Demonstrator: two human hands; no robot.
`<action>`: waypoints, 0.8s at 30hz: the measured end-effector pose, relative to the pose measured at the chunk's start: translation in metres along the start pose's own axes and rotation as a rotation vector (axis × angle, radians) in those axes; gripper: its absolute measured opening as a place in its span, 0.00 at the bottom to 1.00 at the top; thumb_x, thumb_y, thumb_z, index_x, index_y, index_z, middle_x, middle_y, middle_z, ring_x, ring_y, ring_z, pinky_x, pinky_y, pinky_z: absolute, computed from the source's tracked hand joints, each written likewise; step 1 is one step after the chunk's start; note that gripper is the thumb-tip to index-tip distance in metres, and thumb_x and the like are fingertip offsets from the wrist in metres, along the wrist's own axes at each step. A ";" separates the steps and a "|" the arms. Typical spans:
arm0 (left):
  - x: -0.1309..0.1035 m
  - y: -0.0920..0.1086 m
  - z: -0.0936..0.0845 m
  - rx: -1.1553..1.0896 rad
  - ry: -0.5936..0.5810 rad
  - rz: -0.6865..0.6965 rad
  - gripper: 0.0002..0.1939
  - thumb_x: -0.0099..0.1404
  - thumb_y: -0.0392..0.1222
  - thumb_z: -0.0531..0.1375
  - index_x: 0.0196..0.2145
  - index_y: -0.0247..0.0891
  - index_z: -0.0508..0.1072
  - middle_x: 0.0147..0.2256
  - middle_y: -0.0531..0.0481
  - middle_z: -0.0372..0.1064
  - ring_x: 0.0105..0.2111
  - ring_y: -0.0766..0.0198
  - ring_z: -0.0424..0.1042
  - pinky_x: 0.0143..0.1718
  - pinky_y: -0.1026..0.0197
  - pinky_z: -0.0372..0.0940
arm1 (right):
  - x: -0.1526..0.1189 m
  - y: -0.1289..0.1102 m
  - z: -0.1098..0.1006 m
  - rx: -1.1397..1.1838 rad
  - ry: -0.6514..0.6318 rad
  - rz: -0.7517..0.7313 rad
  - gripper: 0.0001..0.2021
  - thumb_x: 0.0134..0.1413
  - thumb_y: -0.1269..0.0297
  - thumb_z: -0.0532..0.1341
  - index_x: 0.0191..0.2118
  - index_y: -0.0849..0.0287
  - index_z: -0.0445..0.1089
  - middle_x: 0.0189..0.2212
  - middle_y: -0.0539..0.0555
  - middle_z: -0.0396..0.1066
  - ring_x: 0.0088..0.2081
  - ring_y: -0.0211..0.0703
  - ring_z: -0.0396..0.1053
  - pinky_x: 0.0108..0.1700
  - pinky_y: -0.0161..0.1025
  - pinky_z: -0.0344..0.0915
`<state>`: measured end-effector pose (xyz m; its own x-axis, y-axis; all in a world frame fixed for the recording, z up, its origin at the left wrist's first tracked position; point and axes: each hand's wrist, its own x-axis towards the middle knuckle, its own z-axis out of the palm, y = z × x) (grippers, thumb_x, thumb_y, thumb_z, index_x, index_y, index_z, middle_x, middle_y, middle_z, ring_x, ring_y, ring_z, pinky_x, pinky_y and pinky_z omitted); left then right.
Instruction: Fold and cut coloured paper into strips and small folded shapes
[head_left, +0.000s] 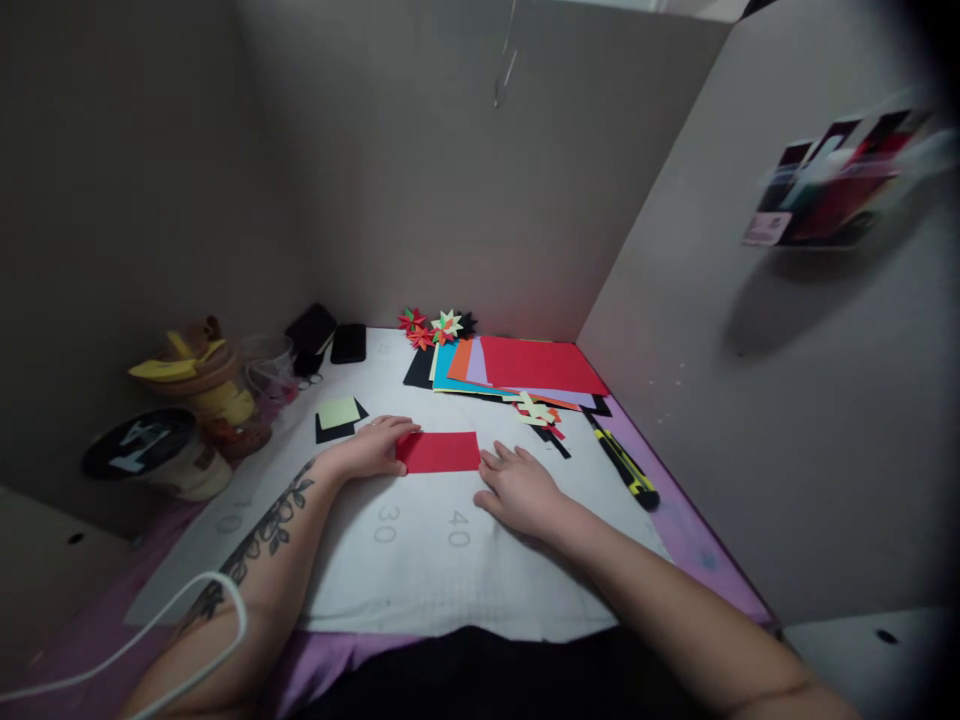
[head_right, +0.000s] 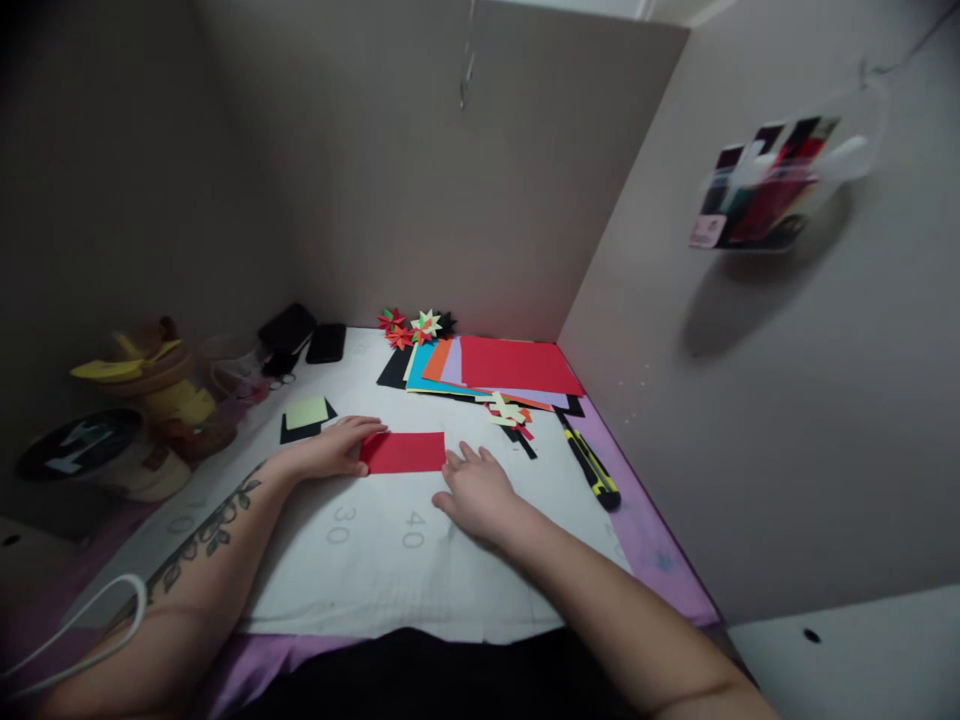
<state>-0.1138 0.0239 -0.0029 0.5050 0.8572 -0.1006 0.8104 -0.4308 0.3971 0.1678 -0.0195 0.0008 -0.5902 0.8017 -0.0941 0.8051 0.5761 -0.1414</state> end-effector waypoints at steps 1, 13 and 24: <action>0.000 0.000 0.001 -0.022 0.016 0.021 0.34 0.51 0.42 0.61 0.57 0.41 0.62 0.58 0.44 0.58 0.58 0.50 0.54 0.57 0.53 0.51 | 0.003 0.004 -0.002 0.010 0.012 -0.003 0.18 0.55 0.56 0.55 0.44 0.62 0.74 0.54 0.62 0.65 0.60 0.62 0.53 0.57 0.56 0.51; 0.003 0.008 0.002 -0.341 0.183 -0.111 0.24 0.52 0.42 0.57 0.48 0.40 0.69 0.41 0.48 0.72 0.38 0.56 0.71 0.40 0.58 0.64 | 0.039 0.041 0.039 0.936 0.416 0.120 0.23 0.49 0.63 0.60 0.53 0.58 0.63 0.48 0.60 0.69 0.49 0.47 0.69 0.48 0.47 0.67; 0.007 0.032 0.009 -0.734 0.268 -0.012 0.18 0.54 0.40 0.57 0.43 0.36 0.71 0.42 0.47 0.73 0.40 0.57 0.71 0.41 0.58 0.66 | 0.047 0.025 0.036 1.040 0.692 0.130 0.20 0.46 0.63 0.59 0.49 0.57 0.63 0.48 0.58 0.64 0.43 0.43 0.67 0.39 0.39 0.69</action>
<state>-0.0816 0.0140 0.0002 0.3332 0.9396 0.0780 0.3643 -0.2046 0.9085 0.1578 0.0271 -0.0429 -0.1019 0.9400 0.3255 0.2417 0.3408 -0.9085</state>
